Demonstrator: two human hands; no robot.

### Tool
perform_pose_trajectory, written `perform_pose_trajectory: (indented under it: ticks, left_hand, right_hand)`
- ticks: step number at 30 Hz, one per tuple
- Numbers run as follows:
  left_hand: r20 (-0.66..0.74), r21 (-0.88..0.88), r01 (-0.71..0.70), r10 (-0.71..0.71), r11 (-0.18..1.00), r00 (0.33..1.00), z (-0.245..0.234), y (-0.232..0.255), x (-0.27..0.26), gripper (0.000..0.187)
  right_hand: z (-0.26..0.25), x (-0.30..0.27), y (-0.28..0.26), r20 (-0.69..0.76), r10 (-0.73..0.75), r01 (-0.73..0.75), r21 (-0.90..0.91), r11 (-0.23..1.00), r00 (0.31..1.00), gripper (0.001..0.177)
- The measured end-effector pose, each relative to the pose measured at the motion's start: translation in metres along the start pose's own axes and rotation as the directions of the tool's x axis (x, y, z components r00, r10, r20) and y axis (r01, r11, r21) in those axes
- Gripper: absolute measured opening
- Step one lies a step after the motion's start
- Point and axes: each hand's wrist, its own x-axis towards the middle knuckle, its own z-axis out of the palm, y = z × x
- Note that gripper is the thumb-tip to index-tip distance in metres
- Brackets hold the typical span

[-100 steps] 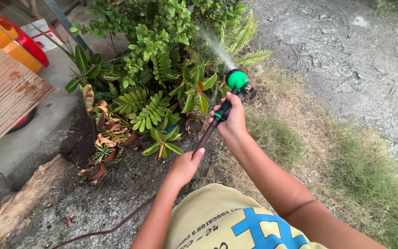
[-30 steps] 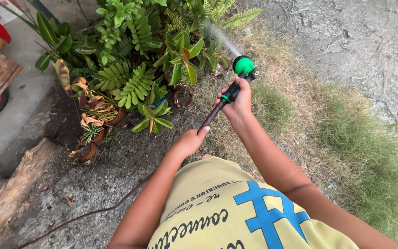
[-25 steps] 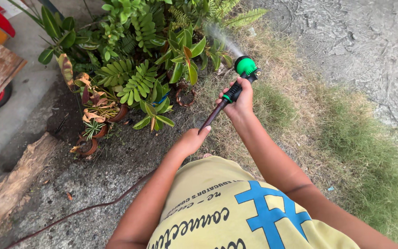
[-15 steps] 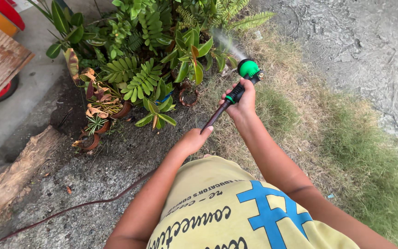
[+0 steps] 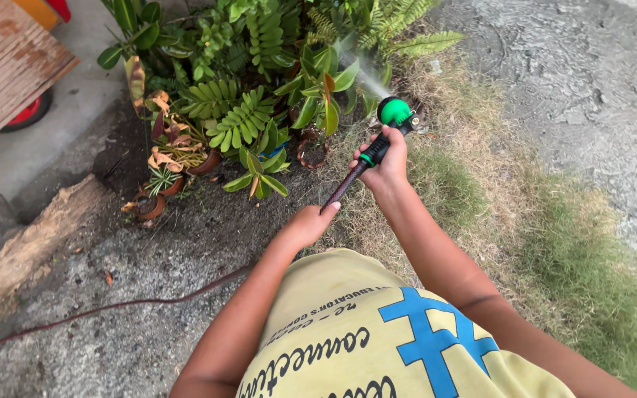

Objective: The person waters several plants in a garden area using a hose with a spray nozzle.

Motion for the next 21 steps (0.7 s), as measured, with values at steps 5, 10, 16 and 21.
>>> perform_pose_trajectory:
  ticks: [5,10,16,21]
  left_hand:
    - [-0.014,0.026,0.011,-0.01,1.0,1.0,0.015,-0.026,0.01,0.08]
    - [0.027,-0.097,0.051,-0.049,0.994,0.998,0.035,-0.049,0.012,0.079]
    - [0.026,-0.095,0.116,-0.114,0.989,0.993,0.057,-0.058,0.013,0.08]
    - [0.038,-0.13,0.161,-0.157,0.978,0.987,0.075,-0.056,0.006,0.08]
  right_hand:
    - [-0.012,0.013,0.019,-0.085,0.107,-0.107,0.003,0.994,0.991,0.033]
    - [-0.026,0.026,0.032,-0.088,0.199,-0.2,-0.008,0.98,0.976,0.032]
    - [-0.038,0.033,0.037,-0.105,0.251,-0.258,-0.063,0.964,0.962,0.034]
    - [-0.052,0.037,0.041,-0.166,0.288,-0.306,-0.095,0.947,0.943,0.034]
